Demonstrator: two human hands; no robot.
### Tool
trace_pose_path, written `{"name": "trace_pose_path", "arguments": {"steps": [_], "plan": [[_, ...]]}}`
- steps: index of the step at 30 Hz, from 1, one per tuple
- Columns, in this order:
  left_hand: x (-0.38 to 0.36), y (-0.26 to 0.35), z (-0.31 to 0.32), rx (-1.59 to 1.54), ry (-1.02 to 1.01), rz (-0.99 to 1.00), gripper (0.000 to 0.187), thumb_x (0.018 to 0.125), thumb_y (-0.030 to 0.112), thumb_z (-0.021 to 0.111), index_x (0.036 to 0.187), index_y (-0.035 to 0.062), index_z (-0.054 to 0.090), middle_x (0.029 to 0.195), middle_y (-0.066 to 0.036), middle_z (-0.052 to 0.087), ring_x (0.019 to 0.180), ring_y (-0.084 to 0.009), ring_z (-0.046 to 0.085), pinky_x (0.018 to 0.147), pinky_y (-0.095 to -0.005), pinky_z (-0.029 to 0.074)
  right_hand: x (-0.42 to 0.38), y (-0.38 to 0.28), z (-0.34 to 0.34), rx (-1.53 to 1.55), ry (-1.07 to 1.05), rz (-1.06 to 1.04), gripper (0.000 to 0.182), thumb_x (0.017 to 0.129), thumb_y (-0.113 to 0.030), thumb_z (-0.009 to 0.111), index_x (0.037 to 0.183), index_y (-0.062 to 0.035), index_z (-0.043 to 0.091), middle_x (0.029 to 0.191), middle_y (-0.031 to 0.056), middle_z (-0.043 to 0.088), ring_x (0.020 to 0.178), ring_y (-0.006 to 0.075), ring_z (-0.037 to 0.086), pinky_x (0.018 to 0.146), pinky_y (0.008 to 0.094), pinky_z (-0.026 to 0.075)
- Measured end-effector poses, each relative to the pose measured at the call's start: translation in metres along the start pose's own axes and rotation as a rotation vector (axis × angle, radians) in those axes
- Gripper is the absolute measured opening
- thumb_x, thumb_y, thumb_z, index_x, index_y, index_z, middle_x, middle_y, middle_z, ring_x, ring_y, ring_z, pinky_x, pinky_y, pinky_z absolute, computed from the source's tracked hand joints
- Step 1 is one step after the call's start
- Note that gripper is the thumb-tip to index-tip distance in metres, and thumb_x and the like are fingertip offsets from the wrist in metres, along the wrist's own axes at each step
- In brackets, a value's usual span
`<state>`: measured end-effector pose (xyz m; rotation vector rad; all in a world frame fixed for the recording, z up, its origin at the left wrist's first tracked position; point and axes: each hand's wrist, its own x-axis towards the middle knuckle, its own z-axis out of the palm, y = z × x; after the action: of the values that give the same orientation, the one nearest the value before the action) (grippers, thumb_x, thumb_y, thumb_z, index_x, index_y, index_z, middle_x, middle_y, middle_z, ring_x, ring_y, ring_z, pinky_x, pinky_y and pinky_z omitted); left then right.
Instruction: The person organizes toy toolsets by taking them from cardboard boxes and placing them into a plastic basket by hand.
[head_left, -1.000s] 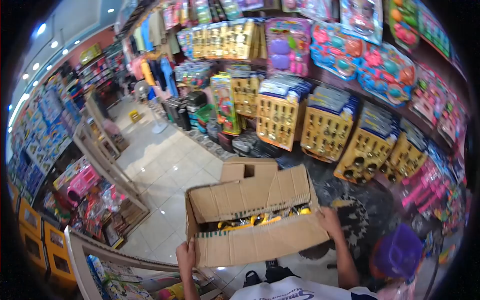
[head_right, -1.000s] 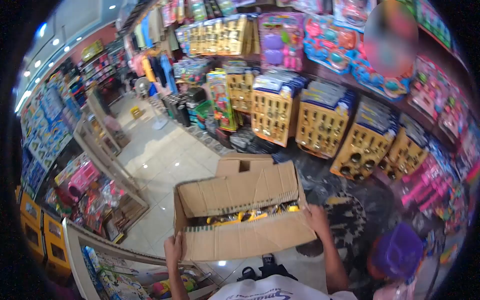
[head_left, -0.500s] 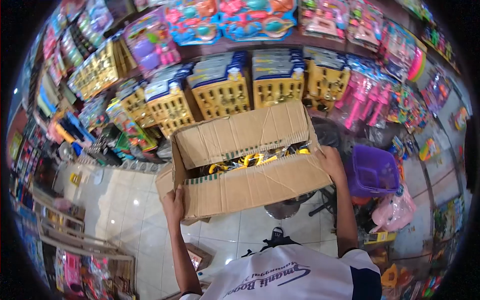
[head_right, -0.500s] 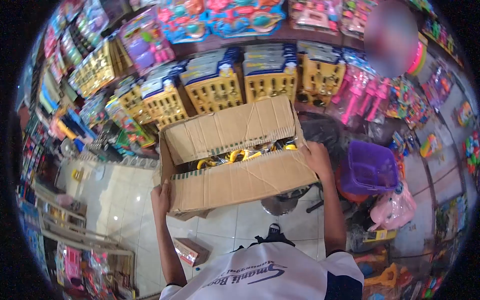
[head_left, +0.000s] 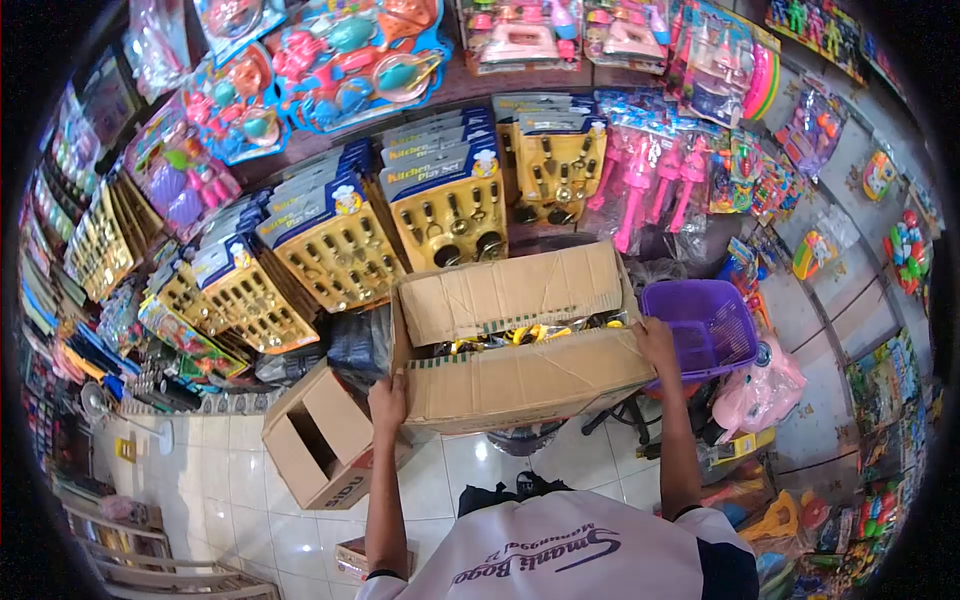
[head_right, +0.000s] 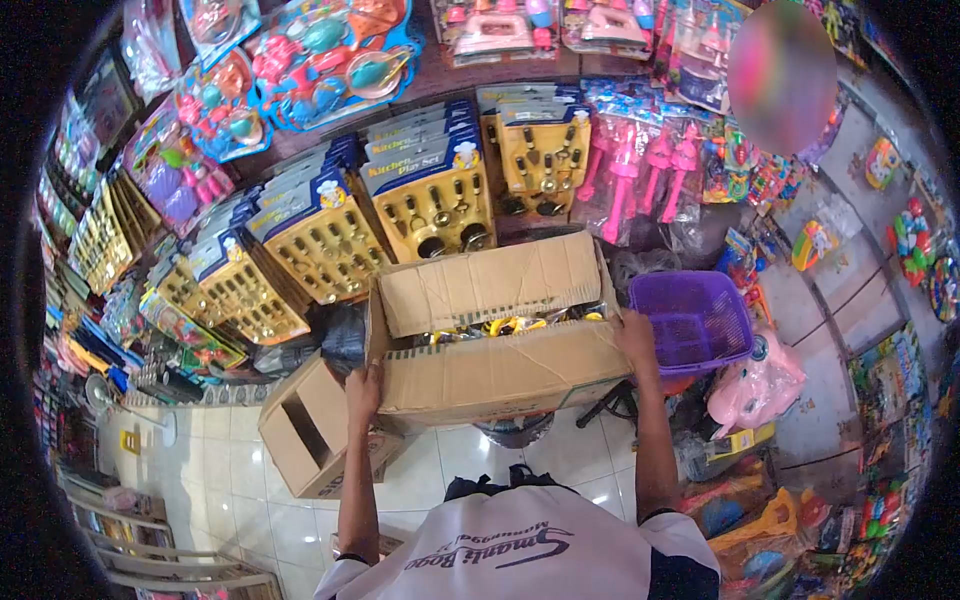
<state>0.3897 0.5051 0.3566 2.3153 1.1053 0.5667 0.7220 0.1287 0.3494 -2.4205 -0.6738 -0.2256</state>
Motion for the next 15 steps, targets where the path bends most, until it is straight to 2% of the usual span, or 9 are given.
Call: {"name": "trace_pose_path", "arguments": {"steps": [5,6,9,10,13,15], "plan": [[0.015,0.014,0.011,0.068,-0.032,-0.034,0.046,0.09,0.037,0.047,0.081,-0.0051,0.063,0.079,-0.031,0.059,0.081,-0.0462,0.058,0.073,-0.0505,0.046,0.003,0.012,0.008,0.082,-0.064,0.085,0.034,0.086,-0.03,0.054,0.084,0.0042,0.061,0.079,0.0282,0.057,0.079,0.0443,0.057,0.064,0.0474,0.043],[0.018,0.017,0.013,0.037,-0.037,-0.018,0.043,0.089,0.036,0.048,0.089,-0.0051,0.061,0.082,-0.031,0.059,0.083,-0.0461,0.058,0.073,-0.0504,0.046,0.003,0.01,0.008,0.089,-0.064,0.096,0.034,0.086,-0.03,0.054,0.084,0.0036,0.061,0.081,0.028,0.058,0.08,0.0445,0.057,0.065,0.0476,0.043],[0.014,0.017,0.012,-0.059,-0.06,0.024,0.043,0.089,0.032,0.049,0.11,-0.0051,0.054,0.089,-0.03,0.061,0.086,-0.046,0.059,0.076,-0.0501,0.046,0.003,0.003,0.003,0.037,-0.064,0.113,0.036,0.087,-0.03,0.053,0.097,0.0045,0.061,0.08,0.0293,0.059,0.081,0.0455,0.058,0.071,0.0498,0.045],[0.014,0.02,0.01,-0.074,-0.082,0.063,0.045,0.087,0.025,0.052,0.12,-0.0048,0.046,0.105,-0.03,0.057,0.098,-0.0447,0.055,0.081,-0.0469,0.045,0.005,0.002,0.001,0.065,-0.046,0.116,0.037,0.087,-0.029,0.054,0.102,0.0042,0.059,0.083,0.0291,0.06,0.082,0.0452,0.058,0.073,0.0491,0.045],[0.012,0.037,0.005,-0.04,0.092,0.299,0.043,0.085,0.019,0.055,0.122,-0.0026,0.047,0.118,-0.027,0.049,0.107,-0.0419,0.05,0.087,-0.0427,0.043,0.006,-0.006,-0.005,0.158,0.042,0.092,0.041,0.086,-0.026,0.054,0.115,0.003,0.054,0.093,0.0276,0.06,0.089,0.044,0.058,0.079,0.0472,0.045],[0.021,0.042,-0.002,0.138,0.198,0.475,0.041,0.084,0.017,0.057,0.12,-0.0012,0.049,0.12,-0.025,0.047,0.107,-0.0407,0.049,0.089,-0.0412,0.042,0.003,-0.015,-0.011,0.224,0.162,0.046,0.043,0.086,-0.024,0.055,0.119,0.0021,0.051,0.101,0.0254,0.06,0.094,0.0426,0.057,0.083,0.0462,0.044]]}}
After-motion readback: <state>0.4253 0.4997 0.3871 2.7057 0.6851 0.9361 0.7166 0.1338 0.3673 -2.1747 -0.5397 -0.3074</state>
